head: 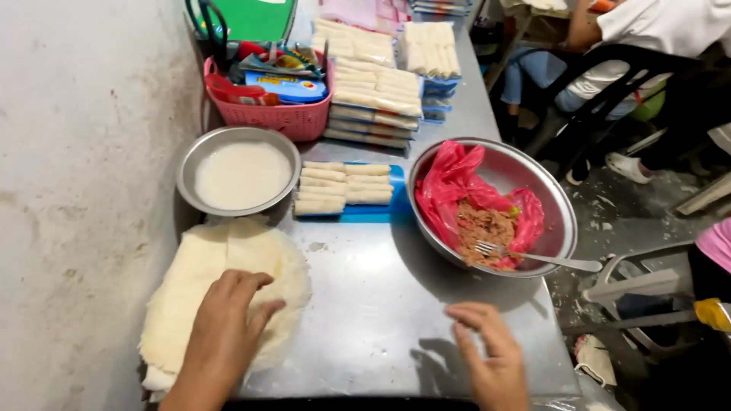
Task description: Manually assembling spring rolls by placing meat filling on wrappers and rolling them into cylinders.
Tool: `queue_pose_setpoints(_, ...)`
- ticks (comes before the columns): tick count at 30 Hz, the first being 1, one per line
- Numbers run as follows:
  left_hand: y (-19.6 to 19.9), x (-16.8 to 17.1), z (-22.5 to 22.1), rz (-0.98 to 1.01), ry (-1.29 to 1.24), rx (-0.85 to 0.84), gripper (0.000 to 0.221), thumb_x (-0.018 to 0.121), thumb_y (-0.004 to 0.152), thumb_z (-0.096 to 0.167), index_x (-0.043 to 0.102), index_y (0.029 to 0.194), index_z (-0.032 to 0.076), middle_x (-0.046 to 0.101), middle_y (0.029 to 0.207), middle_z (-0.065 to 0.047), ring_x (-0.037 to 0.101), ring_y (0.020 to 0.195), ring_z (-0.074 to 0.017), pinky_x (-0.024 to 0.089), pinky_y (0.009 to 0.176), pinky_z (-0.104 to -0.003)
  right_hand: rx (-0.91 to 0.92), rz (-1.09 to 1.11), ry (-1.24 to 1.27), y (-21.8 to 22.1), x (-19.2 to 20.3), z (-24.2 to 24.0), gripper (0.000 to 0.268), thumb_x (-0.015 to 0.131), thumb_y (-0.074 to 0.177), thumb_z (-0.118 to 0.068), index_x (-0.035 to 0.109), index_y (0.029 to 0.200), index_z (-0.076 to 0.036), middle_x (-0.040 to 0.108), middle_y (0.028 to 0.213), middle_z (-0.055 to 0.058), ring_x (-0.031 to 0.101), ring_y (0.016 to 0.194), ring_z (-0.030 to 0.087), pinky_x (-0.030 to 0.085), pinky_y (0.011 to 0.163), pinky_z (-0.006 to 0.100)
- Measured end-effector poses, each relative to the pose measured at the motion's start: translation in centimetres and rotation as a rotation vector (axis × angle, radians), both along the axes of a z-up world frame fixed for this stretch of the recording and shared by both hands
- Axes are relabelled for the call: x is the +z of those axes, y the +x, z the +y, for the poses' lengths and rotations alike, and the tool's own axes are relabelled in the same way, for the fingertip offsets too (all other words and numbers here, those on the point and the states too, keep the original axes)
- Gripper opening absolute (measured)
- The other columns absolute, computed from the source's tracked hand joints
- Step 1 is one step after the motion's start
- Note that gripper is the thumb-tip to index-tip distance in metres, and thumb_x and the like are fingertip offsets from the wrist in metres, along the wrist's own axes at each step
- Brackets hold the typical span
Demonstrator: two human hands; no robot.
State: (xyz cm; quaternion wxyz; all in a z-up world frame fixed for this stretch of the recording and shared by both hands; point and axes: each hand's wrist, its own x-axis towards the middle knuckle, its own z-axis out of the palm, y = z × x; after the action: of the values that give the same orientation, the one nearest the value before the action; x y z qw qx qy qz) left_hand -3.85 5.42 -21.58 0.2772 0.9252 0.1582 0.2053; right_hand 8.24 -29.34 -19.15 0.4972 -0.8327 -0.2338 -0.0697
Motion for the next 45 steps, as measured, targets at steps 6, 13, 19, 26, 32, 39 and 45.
queue_pose_setpoints(6, -1.3, -6.9, 2.1, 0.241, 0.141, 0.188, 0.018, 0.077, 0.085, 0.034, 0.071, 0.096, 0.022, 0.064, 0.099, 0.002, 0.057, 0.095, -0.0296, 0.049, 0.079, -0.043, 0.181, 0.115, 0.052, -1.9, -5.0, 4.8, 0.021, 0.063, 0.096, -0.016, 0.08, 0.104, -0.008, 0.074, 0.104, 0.006, 0.07, 0.105, 0.02, 0.054, 0.094, 0.033)
queue_pose_setpoints(13, 0.5, -5.3, 1.7, 0.401, 0.229, 0.09, 0.033, 0.075, 0.085, 0.048, 0.066, 0.103, 0.023, 0.064, 0.103, 0.001, 0.057, 0.096, -0.028, 0.046, 0.078, -0.043, 0.168, 0.167, 0.021, -1.7, -5.5, 5.3, 0.023, 0.061, 0.097, -0.017, 0.081, 0.103, -0.009, 0.074, 0.105, 0.005, 0.071, 0.104, 0.018, 0.054, 0.091, 0.03)
queue_pose_setpoints(19, 1.7, -4.9, 1.6, 0.265, 0.206, 0.112, 0.047, 0.083, 0.078, 0.052, 0.066, 0.102, 0.015, 0.06, 0.1, -0.005, 0.059, 0.09, -0.0296, 0.049, 0.074, -0.043, 0.181, 0.143, 0.038, -1.4, -5.7, 5.0, 0.022, 0.06, 0.098, -0.014, 0.08, 0.103, -0.007, 0.074, 0.103, 0.007, 0.07, 0.103, 0.019, 0.055, 0.092, 0.031)
queue_pose_setpoints(26, 2.8, -4.7, 0.7, 0.274, 0.291, 0.101, 0.037, 0.082, 0.082, 0.036, 0.063, 0.105, 0.014, 0.062, 0.097, -0.007, 0.061, 0.087, -0.0298, 0.051, 0.069, -0.042, 0.191, 0.121, 0.057, -1.8, -6.3, 5.2, 0.02, 0.061, 0.097, -0.011, 0.079, 0.104, -0.006, 0.072, 0.102, 0.008, 0.069, 0.103, 0.02, 0.055, 0.091, 0.031)
queue_pose_setpoints(32, 3.6, 3.5, 2.4, 0.568, -0.398, 0.223, 0.021, 0.065, 0.096, 0.029, 0.083, 0.101, 0.018, 0.082, 0.099, -0.005, 0.072, 0.088, -0.021, 0.049, 0.08, -0.034, 0.206, 0.139, 0.056, -1.2, -5.8, 4.6, 0.021, 0.06, 0.097, -0.013, 0.079, 0.101, -0.008, 0.072, 0.102, 0.007, 0.07, 0.102, 0.019, 0.054, 0.092, 0.031)
queue_pose_setpoints(39, 3.6, 8.2, -3.0, -0.074, -0.829, -0.004, 0.047, 0.065, 0.096, 0.012, 0.063, 0.142, 0.02, 0.059, 0.09, 0.002, 0.049, 0.067, -0.0056, 0.042, 0.064, -0.019, 0.186, 0.031, 0.055, -2.2, 1.2, 6.3, 0.041, 0.068, 0.092, -0.033, 0.068, 0.125, -0.008, 0.067, 0.123, 0.009, 0.063, 0.115, 0.022, 0.048, 0.101, 0.036)
queue_pose_setpoints(45, 5.1, 6.7, -8.4, 0.065, -0.864, -0.255, 0.04, 0.068, 0.093, 0.016, 0.07, 0.133, 0.022, 0.071, 0.088, 0.0, 0.068, 0.076, -0.0075, 0.054, 0.075, -0.021, 0.334, 0.09, 0.129, -2.5, 2.6, 7.7, 0.084, 0.077, 0.083, -0.05, 0.048, 0.148, -0.006, 0.06, 0.129, 0.012, 0.058, 0.119, 0.023, 0.051, 0.102, 0.038)
